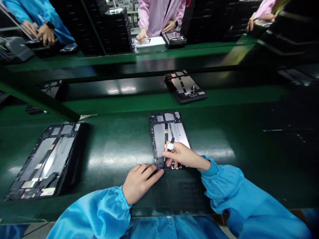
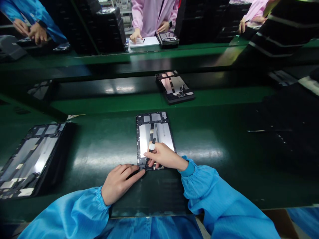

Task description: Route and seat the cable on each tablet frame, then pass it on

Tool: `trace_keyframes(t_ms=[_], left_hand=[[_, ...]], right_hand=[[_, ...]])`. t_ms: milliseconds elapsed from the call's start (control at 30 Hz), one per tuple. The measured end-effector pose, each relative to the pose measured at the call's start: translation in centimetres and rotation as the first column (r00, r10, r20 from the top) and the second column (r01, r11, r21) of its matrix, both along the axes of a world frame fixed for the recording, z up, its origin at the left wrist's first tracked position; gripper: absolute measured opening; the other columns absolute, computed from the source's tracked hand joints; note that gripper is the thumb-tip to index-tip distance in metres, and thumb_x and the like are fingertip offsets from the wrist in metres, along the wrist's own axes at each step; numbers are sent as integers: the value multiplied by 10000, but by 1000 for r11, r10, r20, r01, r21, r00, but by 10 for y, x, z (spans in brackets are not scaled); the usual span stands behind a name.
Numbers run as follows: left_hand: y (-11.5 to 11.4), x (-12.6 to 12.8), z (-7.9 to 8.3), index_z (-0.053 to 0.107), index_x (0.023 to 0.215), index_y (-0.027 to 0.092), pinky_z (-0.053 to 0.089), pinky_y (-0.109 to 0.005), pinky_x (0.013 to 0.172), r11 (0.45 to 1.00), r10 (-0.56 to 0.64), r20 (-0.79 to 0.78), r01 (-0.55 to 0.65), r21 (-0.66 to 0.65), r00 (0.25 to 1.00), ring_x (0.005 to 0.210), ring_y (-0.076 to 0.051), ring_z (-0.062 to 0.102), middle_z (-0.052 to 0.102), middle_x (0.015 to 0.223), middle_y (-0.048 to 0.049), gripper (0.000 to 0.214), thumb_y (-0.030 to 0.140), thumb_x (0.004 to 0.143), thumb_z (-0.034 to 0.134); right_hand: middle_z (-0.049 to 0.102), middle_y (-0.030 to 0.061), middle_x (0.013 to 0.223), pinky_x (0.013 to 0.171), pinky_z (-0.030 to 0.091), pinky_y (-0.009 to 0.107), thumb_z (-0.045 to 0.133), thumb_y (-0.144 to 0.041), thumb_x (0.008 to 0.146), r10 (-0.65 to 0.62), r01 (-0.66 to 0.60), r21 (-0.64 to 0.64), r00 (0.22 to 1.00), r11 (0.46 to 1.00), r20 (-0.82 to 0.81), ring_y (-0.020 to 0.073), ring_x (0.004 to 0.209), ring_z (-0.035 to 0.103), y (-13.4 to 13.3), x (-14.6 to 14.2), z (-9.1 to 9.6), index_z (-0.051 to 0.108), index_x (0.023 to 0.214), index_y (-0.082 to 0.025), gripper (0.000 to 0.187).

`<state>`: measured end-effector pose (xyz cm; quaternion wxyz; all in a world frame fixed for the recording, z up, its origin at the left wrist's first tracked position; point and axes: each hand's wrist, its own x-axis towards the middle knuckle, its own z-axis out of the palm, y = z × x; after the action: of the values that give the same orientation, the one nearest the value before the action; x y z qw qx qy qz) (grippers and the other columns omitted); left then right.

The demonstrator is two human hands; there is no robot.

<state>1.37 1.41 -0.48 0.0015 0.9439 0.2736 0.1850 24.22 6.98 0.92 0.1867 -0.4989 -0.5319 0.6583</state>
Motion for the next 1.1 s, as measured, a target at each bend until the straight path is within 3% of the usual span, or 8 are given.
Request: trace_keyframes(t_ms=[100, 267, 467, 700, 1100], left_hand=[[-2, 0, 2, 572, 1252, 171, 452, -323, 711, 1000, 0, -91, 2, 27, 996, 892, -201, 576, 652, 1089, -82, 326, 109, 1003, 371], [-3, 0, 0, 551, 1275, 185, 452, -319, 742, 1000, 24, -95, -25, -6, 995, 925, -198, 572, 627, 1110, -91, 333, 118, 1011, 359], [-1, 0, -3, 556, 1268, 182, 466, -325, 720, 999, 17, -47, -19, -34, 999, 919, -206, 579, 616, 1098, -101, 331, 110, 1006, 367], [-1, 0, -5, 571, 1254, 205, 478, -335, 792, 999, 33, -28, -34, -31, 999, 1011, -217, 568, 612, 1185, -96, 308, 126, 992, 429], [-2, 3, -1, 530, 1340, 194, 442, -340, 779, 999, 40, -124, -35, 40, 991, 997, -234, 563, 617, 1179, -106, 405, 101, 999, 331]], right_hand=[[677, 13, 594, 376, 513, 182, 684, -407, 819, -31, 31, 23, 1000, 999, -3, 188, 586, 724, -1, 4, 2, 542, 809, -182, 267], [659, 8, 635, 427, 525, 213, 628, -437, 864, -182, 178, 168, 983, 970, 13, 191, 633, 718, -18, 25, 6, 530, 816, -199, 262], [655, 14, 726, 531, 527, 268, 565, -405, 936, -161, 127, 346, 984, 930, 71, 194, 688, 701, -39, 34, 3, 590, 828, -213, 221], [673, 11, 670, 512, 511, 286, 578, -415, 926, -203, 188, 284, 979, 940, 25, 219, 677, 716, -40, 33, -5, 556, 812, -224, 223], [667, 0, 666, 531, 527, 285, 609, -378, 909, -217, 199, 317, 976, 927, 23, 204, 655, 713, -39, 31, -2, 573, 798, -221, 195]])
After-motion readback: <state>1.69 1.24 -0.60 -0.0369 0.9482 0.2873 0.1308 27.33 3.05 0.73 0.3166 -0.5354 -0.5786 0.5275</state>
